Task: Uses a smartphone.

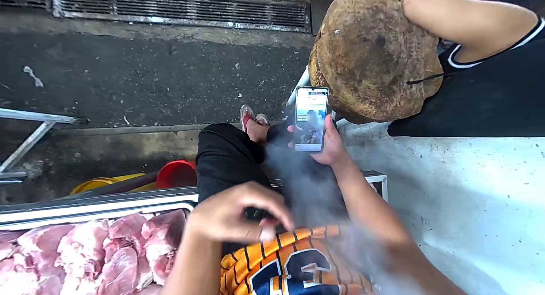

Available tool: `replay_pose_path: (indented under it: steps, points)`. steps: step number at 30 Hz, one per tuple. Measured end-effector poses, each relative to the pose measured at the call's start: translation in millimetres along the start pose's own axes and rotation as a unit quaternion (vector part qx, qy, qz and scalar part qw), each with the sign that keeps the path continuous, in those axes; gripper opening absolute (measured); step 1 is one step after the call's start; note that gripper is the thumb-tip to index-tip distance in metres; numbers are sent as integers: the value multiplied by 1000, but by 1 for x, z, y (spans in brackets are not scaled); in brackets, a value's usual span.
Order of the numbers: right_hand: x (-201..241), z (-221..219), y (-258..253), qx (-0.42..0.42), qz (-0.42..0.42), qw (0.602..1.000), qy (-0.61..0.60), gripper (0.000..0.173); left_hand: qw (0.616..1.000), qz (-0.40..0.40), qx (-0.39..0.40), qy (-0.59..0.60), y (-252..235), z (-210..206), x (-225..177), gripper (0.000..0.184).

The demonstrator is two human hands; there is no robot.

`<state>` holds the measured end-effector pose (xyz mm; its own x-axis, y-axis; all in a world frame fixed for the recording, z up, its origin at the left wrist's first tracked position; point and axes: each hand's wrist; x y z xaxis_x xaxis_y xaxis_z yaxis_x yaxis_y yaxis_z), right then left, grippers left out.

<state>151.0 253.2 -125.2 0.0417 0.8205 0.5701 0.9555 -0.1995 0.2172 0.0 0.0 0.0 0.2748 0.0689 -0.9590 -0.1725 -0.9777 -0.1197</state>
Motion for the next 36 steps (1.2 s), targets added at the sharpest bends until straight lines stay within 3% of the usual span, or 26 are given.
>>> replay_pose_path:
  steps: [3, 4, 6, 10, 20, 36]
  points:
    - [2, -4, 2, 3, -3, 1000, -5, 74, 968, 212, -127, 52, -14, -6, 87, 21]
    - [3, -5, 2, 3, -1, 1000, -9, 74, 945, 274, -170, 53, -20, -13, 104, 18]
    - [3, -5, 3, 6, -1, 1000, -11, 75, 924, 337, -181, 21, -31, -16, 115, 19]
    - [2, -3, 2, 17, 2, 1000, -10, 76, 927, 349, -130, 51, -36, 1, 120, 22]
    - [-1, -1, -2, 5, -7, 1000, 2, 77, 915, 365, -157, 74, -39, 6, 126, 20]
    - [0, 2, -4, 3, -4, 1000, 2, 75, 914, 380, -136, 27, -39, 8, 126, 23]
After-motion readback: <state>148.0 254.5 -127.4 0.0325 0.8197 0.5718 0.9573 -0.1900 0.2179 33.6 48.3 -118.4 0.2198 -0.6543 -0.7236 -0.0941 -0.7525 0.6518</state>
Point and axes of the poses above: each hand's wrist, its own y-axis away from the middle knuckle, its own z-axis out of the back of the hand, x = y × z, and after that the axes turned 3 degrees about y, right-handed
